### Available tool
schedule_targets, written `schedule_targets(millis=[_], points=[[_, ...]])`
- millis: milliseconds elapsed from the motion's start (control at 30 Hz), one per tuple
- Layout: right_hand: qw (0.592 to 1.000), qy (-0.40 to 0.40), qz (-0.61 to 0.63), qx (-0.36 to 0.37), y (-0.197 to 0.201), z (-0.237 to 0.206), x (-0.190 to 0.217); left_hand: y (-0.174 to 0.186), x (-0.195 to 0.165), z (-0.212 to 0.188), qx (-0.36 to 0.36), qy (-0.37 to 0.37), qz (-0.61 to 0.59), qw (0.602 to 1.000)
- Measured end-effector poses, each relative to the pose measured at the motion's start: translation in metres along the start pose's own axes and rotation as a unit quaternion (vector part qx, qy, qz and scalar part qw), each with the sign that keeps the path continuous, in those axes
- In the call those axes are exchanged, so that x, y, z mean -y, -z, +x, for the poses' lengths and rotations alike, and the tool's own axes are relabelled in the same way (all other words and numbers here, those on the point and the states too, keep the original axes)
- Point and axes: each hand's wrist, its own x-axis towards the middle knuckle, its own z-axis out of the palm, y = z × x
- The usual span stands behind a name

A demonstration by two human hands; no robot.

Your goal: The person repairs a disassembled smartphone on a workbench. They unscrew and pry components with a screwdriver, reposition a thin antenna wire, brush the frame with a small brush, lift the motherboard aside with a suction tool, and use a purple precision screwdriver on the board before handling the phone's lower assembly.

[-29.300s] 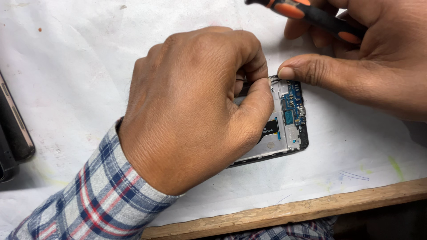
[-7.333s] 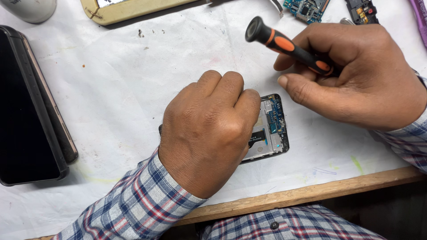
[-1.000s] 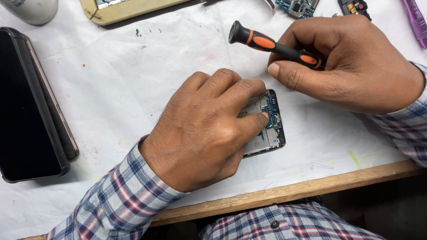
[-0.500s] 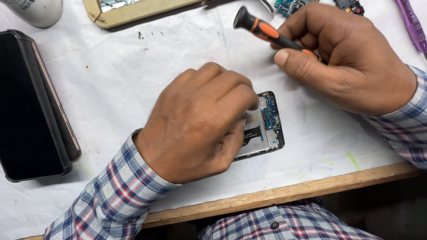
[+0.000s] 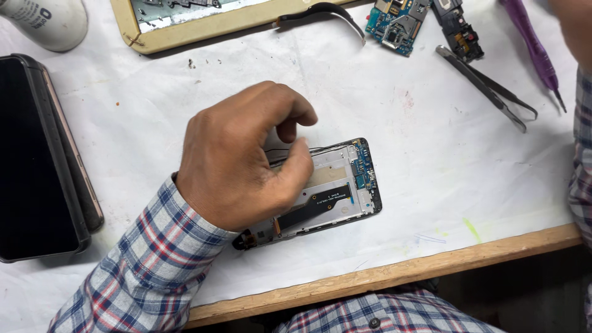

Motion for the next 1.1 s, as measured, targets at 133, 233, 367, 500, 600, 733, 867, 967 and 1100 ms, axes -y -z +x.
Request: schedule_targets(millis=[133, 233, 367, 500, 600, 733, 867, 967, 1100], points=[[0.998, -0.021, -0.039, 0.034, -0.011, 0.010, -0.030, 0.000, 0.002, 0.001, -0.022, 0.022, -0.010, 0.999], [0.997, -0.026, -0.047, 0.054, -0.016, 0.014, -0.037, 0.000, 0.003, 0.002, -0.027, 0.044, -0.036, 0.998], [0.996, -0.029, -0.051, 0.070, -0.018, 0.016, -0.038, 0.000, 0.004, 0.001, -0.028, 0.078, -0.064, 0.995], [0.995, -0.024, -0.053, 0.084, -0.016, 0.017, -0.036, 0.000, 0.004, 0.001, -0.039, 0.080, -0.073, 0.993], [0.994, -0.023, -0.054, 0.094, -0.013, 0.017, -0.034, 0.000, 0.005, 0.000, -0.035, 0.083, -0.082, 0.993], [0.993, -0.020, -0.057, 0.105, -0.012, 0.019, -0.030, 0.000, 0.007, 0.000, -0.030, 0.087, -0.091, 0.992], [0.992, -0.014, -0.056, 0.115, -0.015, 0.016, -0.026, -0.001, 0.007, 0.001, -0.031, 0.083, -0.084, 0.993], [0.990, -0.010, -0.060, 0.125, -0.018, 0.017, -0.024, -0.001, 0.007, 0.001, -0.030, 0.090, -0.079, 0.992], [0.989, -0.016, -0.064, 0.133, -0.017, 0.021, -0.029, -0.001, 0.007, 0.001, -0.026, 0.092, -0.079, 0.992]])
